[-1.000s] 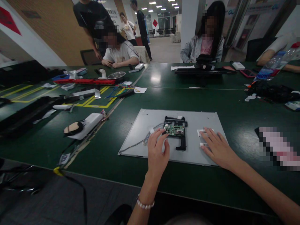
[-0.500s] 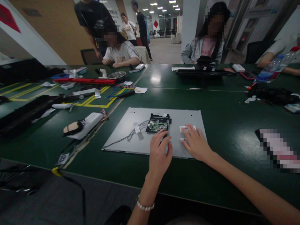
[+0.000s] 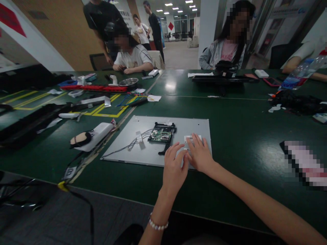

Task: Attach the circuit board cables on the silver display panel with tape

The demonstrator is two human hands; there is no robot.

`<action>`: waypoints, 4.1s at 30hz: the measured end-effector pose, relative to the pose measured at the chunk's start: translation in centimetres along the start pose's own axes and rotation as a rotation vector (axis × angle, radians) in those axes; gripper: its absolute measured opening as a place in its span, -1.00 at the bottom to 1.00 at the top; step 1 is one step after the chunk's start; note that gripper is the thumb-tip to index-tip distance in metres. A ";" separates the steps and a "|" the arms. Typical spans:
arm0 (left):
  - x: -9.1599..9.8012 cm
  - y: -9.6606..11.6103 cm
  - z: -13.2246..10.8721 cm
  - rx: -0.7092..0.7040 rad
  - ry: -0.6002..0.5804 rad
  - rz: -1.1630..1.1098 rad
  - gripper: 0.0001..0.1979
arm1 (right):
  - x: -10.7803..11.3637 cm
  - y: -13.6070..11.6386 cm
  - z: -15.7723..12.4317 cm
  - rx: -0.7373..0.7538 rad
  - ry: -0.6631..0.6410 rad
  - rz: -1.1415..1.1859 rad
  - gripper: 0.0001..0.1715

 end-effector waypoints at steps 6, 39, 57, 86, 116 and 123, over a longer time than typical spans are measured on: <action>0.1 -0.2 0.3 0.021 -0.037 -0.025 -0.82 | 0.2 -0.6 0.2 -0.035 -0.058 -0.030 -0.31; -1.2 -16.8 7.1 0.210 -0.357 0.545 -0.52 | 0.3 -1.3 0.8 -0.059 -0.084 0.040 -0.29; -2.2 -22.4 15.1 0.236 -0.483 0.271 -0.37 | 0.6 -1.4 0.9 -0.048 -0.094 0.040 -0.29; 2.7 -26.3 16.6 0.186 -0.454 0.338 -0.49 | 0.2 -1.2 1.1 -0.032 -0.066 0.052 -0.28; 1.8 -20.8 17.8 0.103 -0.312 0.550 -0.60 | 0.7 -1.3 1.0 -0.045 -0.117 0.058 -0.28; -3.6 -23.0 19.6 0.182 -0.556 0.633 -0.63 | 0.4 -1.4 1.1 -0.048 -0.076 0.046 -0.30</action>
Point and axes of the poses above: each hand's wrist, its own z-axis towards the middle knuckle, its own x-axis out of the back of the hand, y = z × x, the point moved 2 cm from there along z, towards the middle knuckle, and after that the axes turned 2 degrees about y, right-handed, at the moved point
